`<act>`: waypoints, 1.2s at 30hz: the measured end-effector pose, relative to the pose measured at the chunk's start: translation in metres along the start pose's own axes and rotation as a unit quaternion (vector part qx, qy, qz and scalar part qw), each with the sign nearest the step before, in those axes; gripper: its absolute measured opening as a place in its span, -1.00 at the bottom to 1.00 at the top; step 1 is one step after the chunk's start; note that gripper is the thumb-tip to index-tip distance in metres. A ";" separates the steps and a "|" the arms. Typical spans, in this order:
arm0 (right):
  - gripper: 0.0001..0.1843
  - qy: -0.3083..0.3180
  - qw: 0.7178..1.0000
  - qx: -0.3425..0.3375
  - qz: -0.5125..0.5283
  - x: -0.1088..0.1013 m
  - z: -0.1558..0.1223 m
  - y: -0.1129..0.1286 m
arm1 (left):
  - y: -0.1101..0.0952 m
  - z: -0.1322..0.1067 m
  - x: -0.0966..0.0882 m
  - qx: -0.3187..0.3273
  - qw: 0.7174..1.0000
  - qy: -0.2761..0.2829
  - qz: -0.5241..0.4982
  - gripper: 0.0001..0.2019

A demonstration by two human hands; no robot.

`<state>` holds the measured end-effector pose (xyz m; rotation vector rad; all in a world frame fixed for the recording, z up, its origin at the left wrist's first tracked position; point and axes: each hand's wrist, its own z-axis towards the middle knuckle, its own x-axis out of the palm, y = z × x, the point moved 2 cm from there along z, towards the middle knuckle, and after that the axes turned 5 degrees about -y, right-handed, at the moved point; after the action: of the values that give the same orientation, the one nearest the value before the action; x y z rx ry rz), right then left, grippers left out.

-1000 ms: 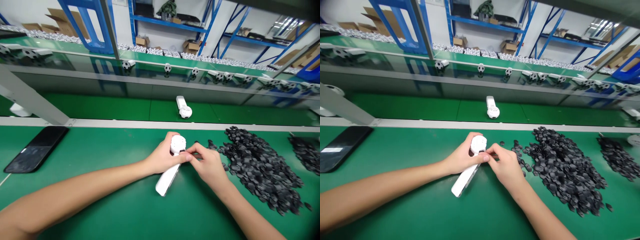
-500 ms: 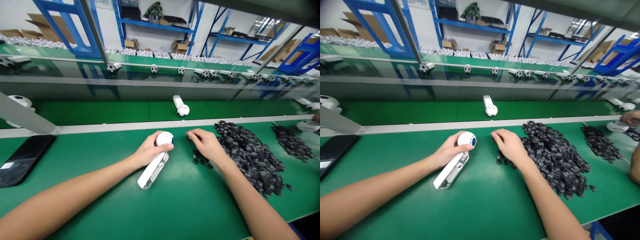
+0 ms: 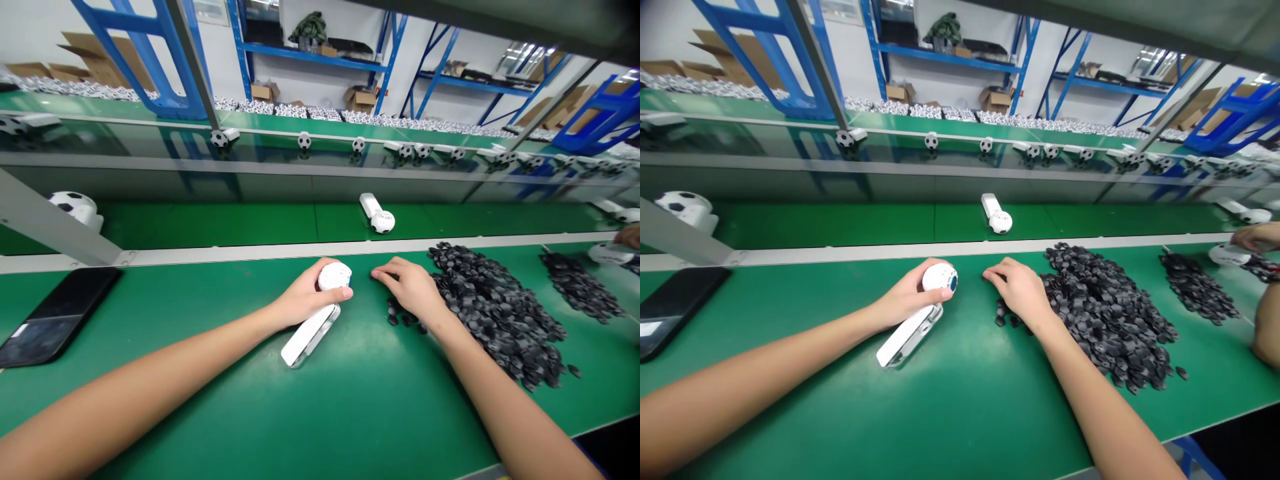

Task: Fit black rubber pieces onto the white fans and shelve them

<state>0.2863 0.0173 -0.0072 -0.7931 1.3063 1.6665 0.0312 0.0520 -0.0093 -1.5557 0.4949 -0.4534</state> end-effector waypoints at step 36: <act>-0.86 0.015 0.853 0.101 0.511 -0.032 -0.051 0.101 | -0.050 -0.038 0.017 0.141 0.976 -0.060 0.153 -0.36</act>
<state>0.2084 -0.0486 0.0510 0.0894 2.0798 2.2254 0.0257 0.0120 0.0422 -1.2006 0.5400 -0.1815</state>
